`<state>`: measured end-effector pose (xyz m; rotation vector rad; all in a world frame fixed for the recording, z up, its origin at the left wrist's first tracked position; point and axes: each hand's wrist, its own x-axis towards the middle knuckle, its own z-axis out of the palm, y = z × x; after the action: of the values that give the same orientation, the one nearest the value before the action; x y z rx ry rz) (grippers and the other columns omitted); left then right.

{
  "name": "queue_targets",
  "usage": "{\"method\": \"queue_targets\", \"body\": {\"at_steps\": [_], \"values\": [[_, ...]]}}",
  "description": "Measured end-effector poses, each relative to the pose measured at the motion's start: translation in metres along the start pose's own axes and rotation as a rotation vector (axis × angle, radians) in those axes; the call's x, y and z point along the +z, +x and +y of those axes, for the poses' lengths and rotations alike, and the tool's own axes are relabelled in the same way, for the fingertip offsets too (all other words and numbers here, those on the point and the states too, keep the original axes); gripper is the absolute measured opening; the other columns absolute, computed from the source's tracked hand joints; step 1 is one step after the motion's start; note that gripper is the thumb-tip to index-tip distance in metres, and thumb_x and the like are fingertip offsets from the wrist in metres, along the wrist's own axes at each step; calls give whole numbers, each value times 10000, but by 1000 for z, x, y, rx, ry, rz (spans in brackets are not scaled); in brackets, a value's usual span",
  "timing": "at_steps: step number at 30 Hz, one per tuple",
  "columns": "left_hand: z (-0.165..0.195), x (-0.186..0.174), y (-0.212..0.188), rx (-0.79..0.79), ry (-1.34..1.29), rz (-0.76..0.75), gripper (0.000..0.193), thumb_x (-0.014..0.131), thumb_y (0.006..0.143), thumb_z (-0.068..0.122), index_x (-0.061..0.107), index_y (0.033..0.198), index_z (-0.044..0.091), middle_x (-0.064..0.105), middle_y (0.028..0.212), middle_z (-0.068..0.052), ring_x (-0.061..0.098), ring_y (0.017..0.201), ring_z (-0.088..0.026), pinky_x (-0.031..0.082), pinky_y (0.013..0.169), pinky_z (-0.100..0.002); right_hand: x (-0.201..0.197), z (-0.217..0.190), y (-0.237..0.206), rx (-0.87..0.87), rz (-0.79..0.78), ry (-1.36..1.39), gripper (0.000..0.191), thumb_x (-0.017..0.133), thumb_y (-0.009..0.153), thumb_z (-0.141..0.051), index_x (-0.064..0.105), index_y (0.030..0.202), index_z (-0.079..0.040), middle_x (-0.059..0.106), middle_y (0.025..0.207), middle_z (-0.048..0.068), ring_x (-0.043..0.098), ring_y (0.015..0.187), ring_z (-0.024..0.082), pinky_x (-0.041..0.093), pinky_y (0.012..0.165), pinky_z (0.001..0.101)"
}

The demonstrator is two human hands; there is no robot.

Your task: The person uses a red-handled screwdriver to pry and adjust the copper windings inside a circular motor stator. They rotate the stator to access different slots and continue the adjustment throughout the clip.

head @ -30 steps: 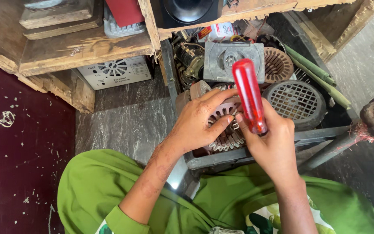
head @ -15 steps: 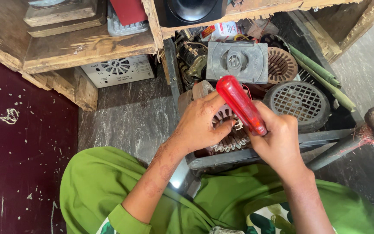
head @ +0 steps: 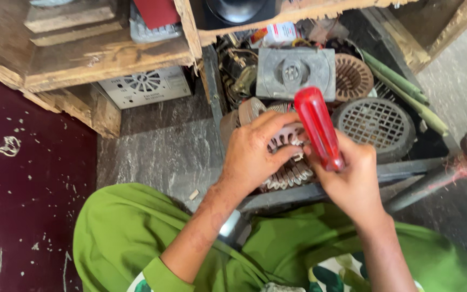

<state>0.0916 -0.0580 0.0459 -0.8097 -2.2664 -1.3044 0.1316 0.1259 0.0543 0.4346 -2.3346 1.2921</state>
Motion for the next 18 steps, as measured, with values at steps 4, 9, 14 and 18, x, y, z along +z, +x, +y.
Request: {"method": "queue_targets", "body": {"at_steps": [4, 9, 14, 18], "values": [[-3, 0, 1, 38, 15, 7, 492, 803, 802, 115, 650, 1268, 140, 714, 1173, -67, 739, 1037, -302, 602, 883, -364, -3, -1, 8, -15, -6, -33, 285, 739, 832, 27, 747, 1101, -66, 727, 779, 33, 619, 670, 34, 513, 643, 227], [-4, -1, 2, 33, 31, -4, 500, 745, 783, 36, 628, 1262, 119, 702, 1186, -83, 727, 1018, -323, 594, 871, -382, 3, -9, 8, 106, 19, -154, 277, 792, 778, 2, 749, 1046, -52, 640, 637, 66, 568, 561, 65, 476, 572, 241], [-4, -1, 1, -7, 14, -24, 503, 721, 794, 23, 638, 1277, 131, 709, 1176, -71, 739, 1010, -307, 604, 871, -374, 6, -6, 9, 79, 35, 36, 268, 763, 834, 0, 739, 1100, -21, 734, 804, 11, 601, 718, 21, 502, 646, 209], [-2, -1, 4, 55, 32, 17, 516, 735, 775, 29, 632, 1272, 126, 702, 1190, -78, 730, 1052, -320, 596, 906, -382, 7, 2, 9, 84, 35, 87, 250, 732, 834, 29, 737, 1083, -1, 752, 900, 1, 662, 815, 20, 539, 746, 197]]}}
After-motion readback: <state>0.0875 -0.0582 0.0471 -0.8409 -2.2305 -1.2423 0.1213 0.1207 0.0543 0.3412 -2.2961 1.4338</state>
